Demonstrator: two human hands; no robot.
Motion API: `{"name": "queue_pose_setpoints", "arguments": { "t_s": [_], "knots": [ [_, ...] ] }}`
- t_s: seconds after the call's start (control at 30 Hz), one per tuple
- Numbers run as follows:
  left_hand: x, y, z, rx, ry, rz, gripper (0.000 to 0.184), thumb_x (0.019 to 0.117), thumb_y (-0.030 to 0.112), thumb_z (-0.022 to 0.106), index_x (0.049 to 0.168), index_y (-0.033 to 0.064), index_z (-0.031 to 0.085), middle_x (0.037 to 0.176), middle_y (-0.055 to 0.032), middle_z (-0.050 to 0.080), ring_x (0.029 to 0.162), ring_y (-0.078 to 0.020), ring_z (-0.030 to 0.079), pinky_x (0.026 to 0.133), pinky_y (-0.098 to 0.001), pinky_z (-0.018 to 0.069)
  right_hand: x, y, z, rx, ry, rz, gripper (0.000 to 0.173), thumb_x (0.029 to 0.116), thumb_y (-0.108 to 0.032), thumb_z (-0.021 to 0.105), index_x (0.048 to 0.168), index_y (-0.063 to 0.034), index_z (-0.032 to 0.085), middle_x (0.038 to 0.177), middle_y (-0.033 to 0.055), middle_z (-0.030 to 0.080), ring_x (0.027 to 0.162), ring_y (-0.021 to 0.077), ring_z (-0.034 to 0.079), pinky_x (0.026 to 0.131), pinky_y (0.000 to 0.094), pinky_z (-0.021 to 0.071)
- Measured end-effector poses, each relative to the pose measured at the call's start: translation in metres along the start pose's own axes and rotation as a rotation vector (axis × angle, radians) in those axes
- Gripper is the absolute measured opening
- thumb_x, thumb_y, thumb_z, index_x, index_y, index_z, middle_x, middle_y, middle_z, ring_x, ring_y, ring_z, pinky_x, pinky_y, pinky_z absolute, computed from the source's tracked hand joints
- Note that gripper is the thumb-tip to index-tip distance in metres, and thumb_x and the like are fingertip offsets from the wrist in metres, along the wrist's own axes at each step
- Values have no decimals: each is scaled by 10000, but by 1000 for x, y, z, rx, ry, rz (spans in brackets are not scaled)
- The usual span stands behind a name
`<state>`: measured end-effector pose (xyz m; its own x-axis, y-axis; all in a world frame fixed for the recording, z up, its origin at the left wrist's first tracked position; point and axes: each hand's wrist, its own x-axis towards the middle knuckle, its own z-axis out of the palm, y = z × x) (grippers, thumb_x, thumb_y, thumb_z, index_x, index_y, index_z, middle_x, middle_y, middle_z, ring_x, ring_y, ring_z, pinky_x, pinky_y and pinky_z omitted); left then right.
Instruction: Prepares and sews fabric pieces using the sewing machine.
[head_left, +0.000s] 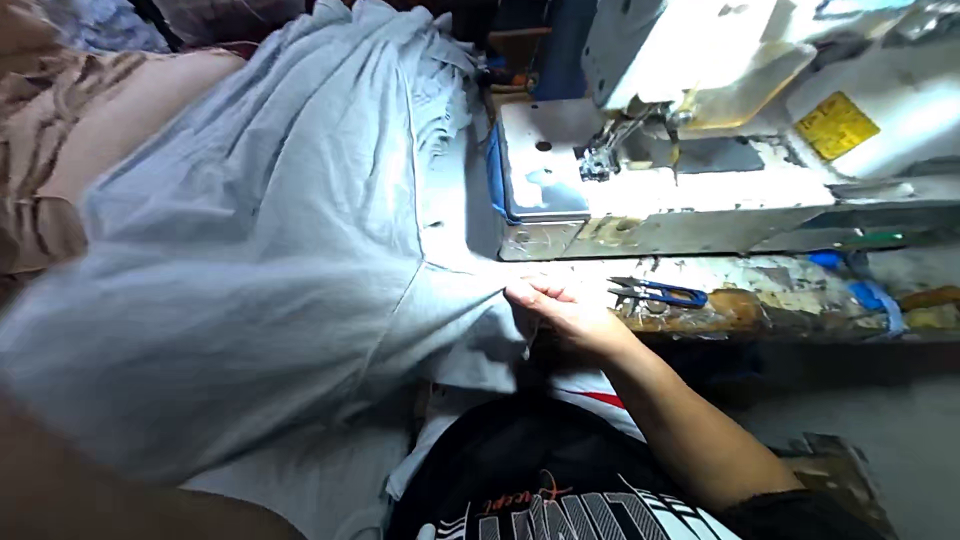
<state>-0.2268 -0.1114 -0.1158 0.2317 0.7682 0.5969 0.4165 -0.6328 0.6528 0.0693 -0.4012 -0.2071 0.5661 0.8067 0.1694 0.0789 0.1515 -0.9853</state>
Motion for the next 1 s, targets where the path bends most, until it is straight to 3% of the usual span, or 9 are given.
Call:
{"name": "queue_pose_setpoints", "arguments": {
  "t_s": [0.1, 0.2, 0.3, 0.4, 0.5, 0.73, 0.83, 0.9, 1.0],
  "knots": [
    [-37, 79, 70, -199, -380, 468, 448, 1041, 268, 581, 1347, -56, 532, 1390, -138, 573, 1332, -137, 508, 1127, -334, 407, -10, 4, -12, 86, 44, 29, 263, 1004, -169, 605, 753, -142, 680, 675, -90, 607, 603, -31, 538, 569, 155, 463],
    [-88, 113, 161, -262, -633, 738, 427, 955, 283, 668, 1264, -11, 681, 1273, -166, 681, 1238, -320, 597, 1059, -512, 436, -31, -1, -27, -31, 155, -35, 187, 1015, -137, 586, 883, -97, 712, 708, -64, 638, 586, -7, 564, 555, 165, 492],
    [-112, 118, 215, -177, -795, 821, 287, 934, 278, 699, 1127, 77, 766, 1043, -100, 738, 1044, -324, 644, 916, -575, 411, -57, -1, -52, -512, 434, -185, 219, 1042, -145, 559, 1170, -63, 716, 1001, 20, 718, 796, 44, 685, 719, 212, 593],
    [-113, 124, 227, -142, -868, 843, 147, 926, 204, 693, 898, 96, 787, 844, -75, 699, 890, -280, 644, 875, -553, 397, -78, 13, -85, -1008, 620, -213, 339, 979, -69, 573, 1294, -35, 691, 1247, 186, 685, 1159, 312, 654, 1008, 439, 510],
    [-113, 137, 224, -136, -922, 854, 152, 921, 204, 702, 864, 85, 779, 797, -74, 689, 834, -257, 647, 874, -546, 391, -83, 28, -100, -1123, 526, -126, 461, 941, -43, 551, 1396, -41, 627, 1239, 237, 673, 1165, 444, 622, 996, 579, 476],
    [-111, 176, 222, -229, -929, 840, 170, 943, 184, 677, 923, 68, 800, 847, -76, 710, 838, -216, 648, 868, -513, 395, -79, 42, -120, -962, 386, -425, 379, 876, -123, 660, 1244, -97, 748, 936, 128, 612, 899, 288, 576, 828, 463, 432],
    [-95, 192, 224, -338, -939, 786, 184, 960, 193, 659, 940, 76, 799, 891, -29, 718, 879, -95, 643, 868, -346, 448, -81, 49, -118, -786, 581, -617, 177, 950, -52, 649, 1068, -31, 780, 966, 142, 610, 909, 180, 605, 855, 278, 513],
    [-86, 201, 222, -454, -957, 730, 163, 969, 171, 663, 931, 71, 786, 882, 17, 684, 876, 9, 612, 819, -174, 467, -83, 43, -113, -645, 692, -705, 169, 1021, -105, 619, 1087, -14, 745, 1057, 101, 586, 995, 87, 580, 909, 195, 487],
    [-78, 208, 218, -520, -945, 669, 96, 930, 127, 705, 901, 72, 777, 899, 25, 687, 900, 27, 615, 822, -139, 472, -85, 22, -97, -616, 701, -787, 263, 1085, -225, 520, 1178, -62, 704, 1151, 32, 637, 1137, 57, 583, 998, 212, 475]
  ]
}}
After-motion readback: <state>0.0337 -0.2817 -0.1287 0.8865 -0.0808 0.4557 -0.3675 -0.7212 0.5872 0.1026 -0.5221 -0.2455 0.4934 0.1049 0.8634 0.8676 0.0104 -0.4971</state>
